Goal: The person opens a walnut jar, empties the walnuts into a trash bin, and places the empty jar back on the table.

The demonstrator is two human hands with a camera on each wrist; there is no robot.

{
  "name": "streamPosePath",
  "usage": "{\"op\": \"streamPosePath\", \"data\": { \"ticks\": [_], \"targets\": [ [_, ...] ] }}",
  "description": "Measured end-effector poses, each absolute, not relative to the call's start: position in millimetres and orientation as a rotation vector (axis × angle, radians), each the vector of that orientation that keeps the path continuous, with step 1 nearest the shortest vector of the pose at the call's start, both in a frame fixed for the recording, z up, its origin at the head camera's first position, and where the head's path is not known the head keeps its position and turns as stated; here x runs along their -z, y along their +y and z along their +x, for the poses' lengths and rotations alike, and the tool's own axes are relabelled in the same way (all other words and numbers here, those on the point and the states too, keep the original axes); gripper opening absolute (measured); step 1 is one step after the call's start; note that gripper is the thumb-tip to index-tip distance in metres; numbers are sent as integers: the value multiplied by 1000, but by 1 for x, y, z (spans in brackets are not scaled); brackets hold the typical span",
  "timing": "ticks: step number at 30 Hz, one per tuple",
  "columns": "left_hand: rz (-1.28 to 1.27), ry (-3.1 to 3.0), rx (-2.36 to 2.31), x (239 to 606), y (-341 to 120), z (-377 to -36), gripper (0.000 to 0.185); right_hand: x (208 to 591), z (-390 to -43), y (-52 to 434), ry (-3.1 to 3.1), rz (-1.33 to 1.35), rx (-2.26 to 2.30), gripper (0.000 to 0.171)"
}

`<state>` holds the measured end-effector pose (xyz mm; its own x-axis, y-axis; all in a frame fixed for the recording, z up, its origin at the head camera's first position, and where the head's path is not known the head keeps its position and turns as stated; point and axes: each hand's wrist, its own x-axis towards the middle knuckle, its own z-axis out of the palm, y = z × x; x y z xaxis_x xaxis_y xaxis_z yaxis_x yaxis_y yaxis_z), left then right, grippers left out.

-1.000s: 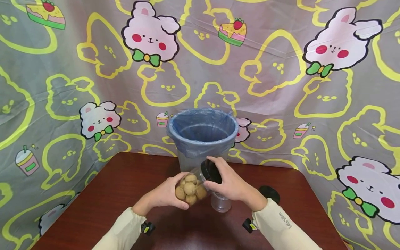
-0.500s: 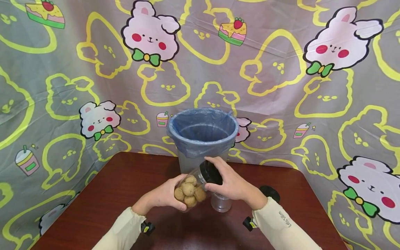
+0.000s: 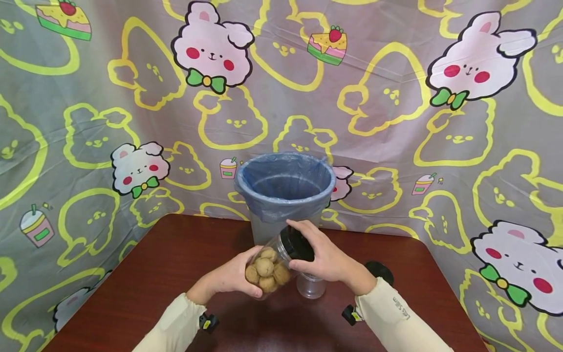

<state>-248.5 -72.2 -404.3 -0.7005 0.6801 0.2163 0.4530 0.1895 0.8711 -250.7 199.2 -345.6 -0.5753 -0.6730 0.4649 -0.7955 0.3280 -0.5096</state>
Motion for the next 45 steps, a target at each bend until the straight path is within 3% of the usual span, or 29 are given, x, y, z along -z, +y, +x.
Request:
{"op": "streamPosePath", "data": {
  "ticks": [28, 45],
  "targets": [
    [1093, 2284, -1520, 410, -77, -252, 85, 348, -255, 200, -2346, 1359, -1116, 82],
    [1063, 2412, -1592, 415, -89, -251, 92, 355, -252, 222, -2528, 1115, -918, 79]
  ]
}}
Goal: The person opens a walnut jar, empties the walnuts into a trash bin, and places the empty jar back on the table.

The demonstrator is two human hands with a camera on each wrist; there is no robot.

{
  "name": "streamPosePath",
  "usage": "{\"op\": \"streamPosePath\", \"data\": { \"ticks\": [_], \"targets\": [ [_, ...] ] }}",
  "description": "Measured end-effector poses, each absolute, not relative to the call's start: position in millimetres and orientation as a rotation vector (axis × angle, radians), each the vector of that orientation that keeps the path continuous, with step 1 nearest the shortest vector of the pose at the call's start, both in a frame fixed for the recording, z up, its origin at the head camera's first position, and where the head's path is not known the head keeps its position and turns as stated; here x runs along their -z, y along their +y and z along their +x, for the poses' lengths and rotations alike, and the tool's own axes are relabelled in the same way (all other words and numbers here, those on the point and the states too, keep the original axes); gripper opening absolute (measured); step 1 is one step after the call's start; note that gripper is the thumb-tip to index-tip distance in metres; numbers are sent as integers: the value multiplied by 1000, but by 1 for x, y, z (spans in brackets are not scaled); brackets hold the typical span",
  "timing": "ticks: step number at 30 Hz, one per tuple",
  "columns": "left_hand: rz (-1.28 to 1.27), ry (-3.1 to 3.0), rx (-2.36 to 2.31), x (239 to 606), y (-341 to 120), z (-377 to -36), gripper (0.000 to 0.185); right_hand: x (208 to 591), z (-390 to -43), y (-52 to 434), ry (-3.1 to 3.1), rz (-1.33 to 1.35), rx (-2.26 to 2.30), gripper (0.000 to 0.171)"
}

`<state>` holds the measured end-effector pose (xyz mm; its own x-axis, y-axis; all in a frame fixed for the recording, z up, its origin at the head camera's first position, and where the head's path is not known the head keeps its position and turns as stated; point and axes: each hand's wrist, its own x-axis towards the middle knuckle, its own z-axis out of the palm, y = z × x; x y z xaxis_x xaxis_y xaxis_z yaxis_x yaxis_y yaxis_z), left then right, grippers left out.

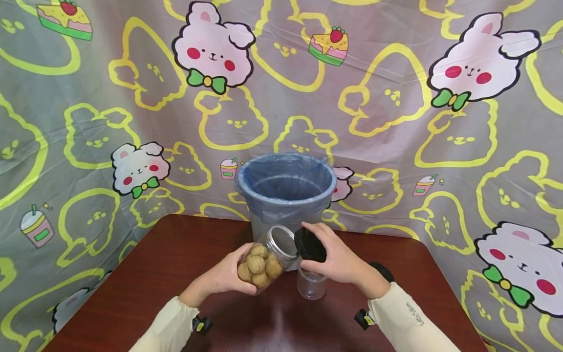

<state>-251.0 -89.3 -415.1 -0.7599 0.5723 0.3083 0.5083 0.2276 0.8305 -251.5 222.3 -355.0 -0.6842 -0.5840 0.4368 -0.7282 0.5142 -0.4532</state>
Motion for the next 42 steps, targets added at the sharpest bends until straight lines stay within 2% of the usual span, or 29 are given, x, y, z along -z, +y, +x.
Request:
{"op": "streamPosePath", "data": {
  "ticks": [13, 20, 42],
  "targets": [
    [1033, 2495, -1635, 412, -101, -253, 96, 368, -251, 262, -2681, 889, -823, 79],
    [992, 2512, -1656, 377, -99, -232, 92, 379, -255, 283, -2700, 843, -759, 76],
    [901, 2571, -1707, 376, -107, -233, 91, 434, -254, 329, -2986, 694, -456, 88]
  ]
}}
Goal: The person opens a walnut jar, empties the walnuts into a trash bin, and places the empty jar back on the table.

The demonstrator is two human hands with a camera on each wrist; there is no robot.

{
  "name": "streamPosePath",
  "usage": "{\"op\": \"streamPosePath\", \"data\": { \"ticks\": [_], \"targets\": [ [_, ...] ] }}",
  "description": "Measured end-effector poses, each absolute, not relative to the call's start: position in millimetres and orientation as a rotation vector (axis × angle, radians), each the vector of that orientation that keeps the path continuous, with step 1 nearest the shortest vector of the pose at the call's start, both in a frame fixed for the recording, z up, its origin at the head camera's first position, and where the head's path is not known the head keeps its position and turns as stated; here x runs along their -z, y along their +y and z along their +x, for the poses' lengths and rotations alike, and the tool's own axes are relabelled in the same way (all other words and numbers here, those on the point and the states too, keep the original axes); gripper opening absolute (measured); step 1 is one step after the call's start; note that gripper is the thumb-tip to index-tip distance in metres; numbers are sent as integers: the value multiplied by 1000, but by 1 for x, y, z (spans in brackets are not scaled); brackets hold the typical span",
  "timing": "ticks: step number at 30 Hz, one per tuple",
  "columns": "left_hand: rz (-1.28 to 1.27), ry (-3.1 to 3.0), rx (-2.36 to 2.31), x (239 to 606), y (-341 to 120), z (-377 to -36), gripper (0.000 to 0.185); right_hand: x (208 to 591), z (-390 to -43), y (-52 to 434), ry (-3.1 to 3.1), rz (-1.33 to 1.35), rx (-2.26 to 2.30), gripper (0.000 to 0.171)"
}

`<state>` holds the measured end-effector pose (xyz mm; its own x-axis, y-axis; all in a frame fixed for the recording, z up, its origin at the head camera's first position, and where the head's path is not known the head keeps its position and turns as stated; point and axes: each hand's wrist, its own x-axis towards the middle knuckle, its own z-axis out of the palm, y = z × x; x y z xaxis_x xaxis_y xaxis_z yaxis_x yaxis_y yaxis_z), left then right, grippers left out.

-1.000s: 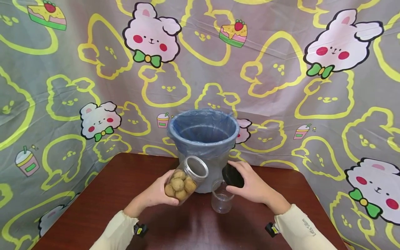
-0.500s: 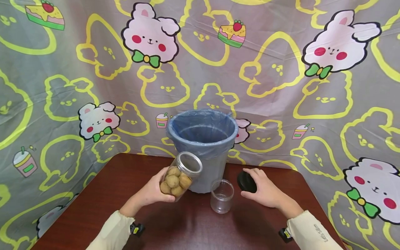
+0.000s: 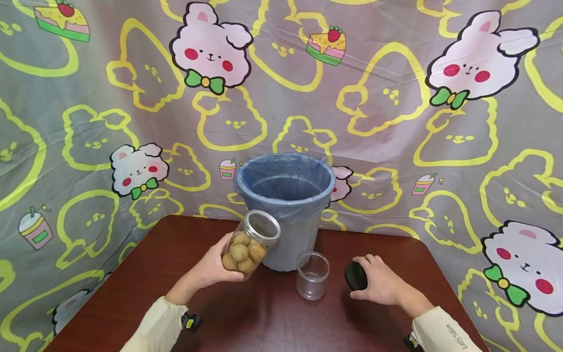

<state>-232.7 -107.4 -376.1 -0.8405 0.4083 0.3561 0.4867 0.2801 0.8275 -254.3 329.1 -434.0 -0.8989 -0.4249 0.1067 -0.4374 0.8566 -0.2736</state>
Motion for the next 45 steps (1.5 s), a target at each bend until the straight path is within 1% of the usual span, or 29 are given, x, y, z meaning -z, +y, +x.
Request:
{"op": "streamPosePath", "data": {
  "ticks": [5, 22, 29, 45],
  "targets": [
    [-852, -2445, 1629, 376, -108, -233, 90, 445, -252, 331, -3054, 673, -449, 84],
    [-836, -2452, 1609, 374, -108, -234, 91, 474, -252, 332, -3213, 630, -442, 90],
    [-836, -2453, 1591, 374, -108, -233, 91, 483, -252, 331, -3188, 729, -388, 91],
    [-813, -2468, 1580, 374, -107, -234, 92, 494, -248, 327, -3151, 824, -294, 92]
  ]
}}
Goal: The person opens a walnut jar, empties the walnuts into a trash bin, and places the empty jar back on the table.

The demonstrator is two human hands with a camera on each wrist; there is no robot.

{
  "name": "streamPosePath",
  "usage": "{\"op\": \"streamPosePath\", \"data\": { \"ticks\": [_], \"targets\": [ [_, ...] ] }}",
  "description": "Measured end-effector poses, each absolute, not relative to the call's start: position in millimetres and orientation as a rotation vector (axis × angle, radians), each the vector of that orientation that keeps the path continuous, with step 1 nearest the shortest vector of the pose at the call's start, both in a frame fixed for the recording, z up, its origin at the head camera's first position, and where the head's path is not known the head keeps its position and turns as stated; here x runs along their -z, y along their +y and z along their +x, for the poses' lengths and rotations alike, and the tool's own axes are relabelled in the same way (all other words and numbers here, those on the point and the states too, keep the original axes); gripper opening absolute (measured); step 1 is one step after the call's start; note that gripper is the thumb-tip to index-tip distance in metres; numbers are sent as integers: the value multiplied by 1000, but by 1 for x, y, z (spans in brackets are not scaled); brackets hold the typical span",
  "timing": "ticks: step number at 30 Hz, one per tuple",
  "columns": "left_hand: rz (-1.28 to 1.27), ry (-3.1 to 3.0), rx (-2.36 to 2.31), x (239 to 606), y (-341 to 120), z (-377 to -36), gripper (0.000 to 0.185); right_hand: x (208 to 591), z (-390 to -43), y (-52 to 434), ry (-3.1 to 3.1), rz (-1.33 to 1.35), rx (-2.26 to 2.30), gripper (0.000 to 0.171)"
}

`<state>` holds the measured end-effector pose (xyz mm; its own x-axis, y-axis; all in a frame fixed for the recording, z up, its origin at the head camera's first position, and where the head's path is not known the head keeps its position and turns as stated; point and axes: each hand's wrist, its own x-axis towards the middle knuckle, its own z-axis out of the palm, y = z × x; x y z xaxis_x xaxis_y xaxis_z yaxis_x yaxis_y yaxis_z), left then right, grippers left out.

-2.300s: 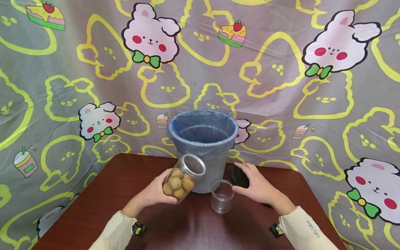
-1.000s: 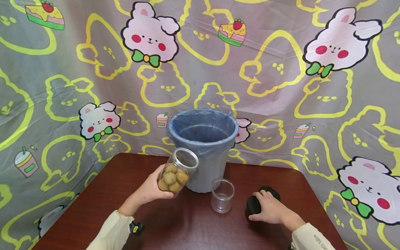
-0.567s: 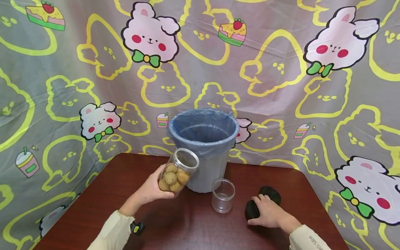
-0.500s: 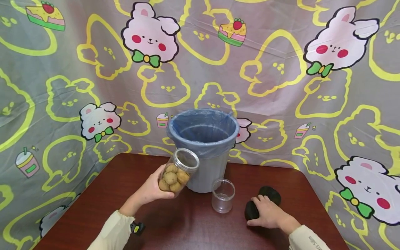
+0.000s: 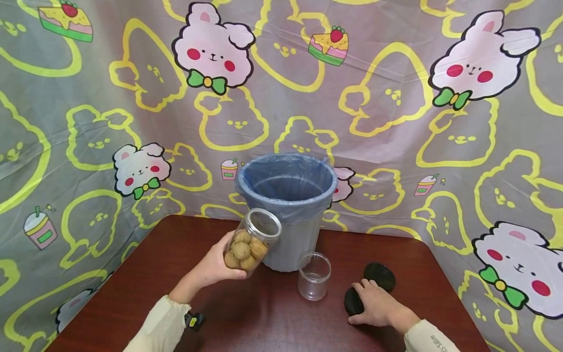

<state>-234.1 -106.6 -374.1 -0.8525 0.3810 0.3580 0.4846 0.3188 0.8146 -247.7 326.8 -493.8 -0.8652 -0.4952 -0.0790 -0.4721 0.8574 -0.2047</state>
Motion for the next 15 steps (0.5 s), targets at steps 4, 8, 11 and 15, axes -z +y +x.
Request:
{"op": "streamPosePath", "data": {
  "ticks": [4, 8, 11, 15],
  "targets": [
    [-816, -2472, 1574, 373, -106, -234, 93, 493, -248, 327, 2883, -745, 288, 94],
    [-817, -2473, 1576, 373, -106, -234, 93, 493, -248, 327, 2877, -733, 294, 95],
    [-823, -2471, 1577, 373, -107, -234, 94, 494, -249, 327, 2884, -726, 287, 96],
    [-833, -2468, 1569, 372, -107, -234, 94, 496, -250, 326, 2900, -703, 267, 95]
  ]
}}
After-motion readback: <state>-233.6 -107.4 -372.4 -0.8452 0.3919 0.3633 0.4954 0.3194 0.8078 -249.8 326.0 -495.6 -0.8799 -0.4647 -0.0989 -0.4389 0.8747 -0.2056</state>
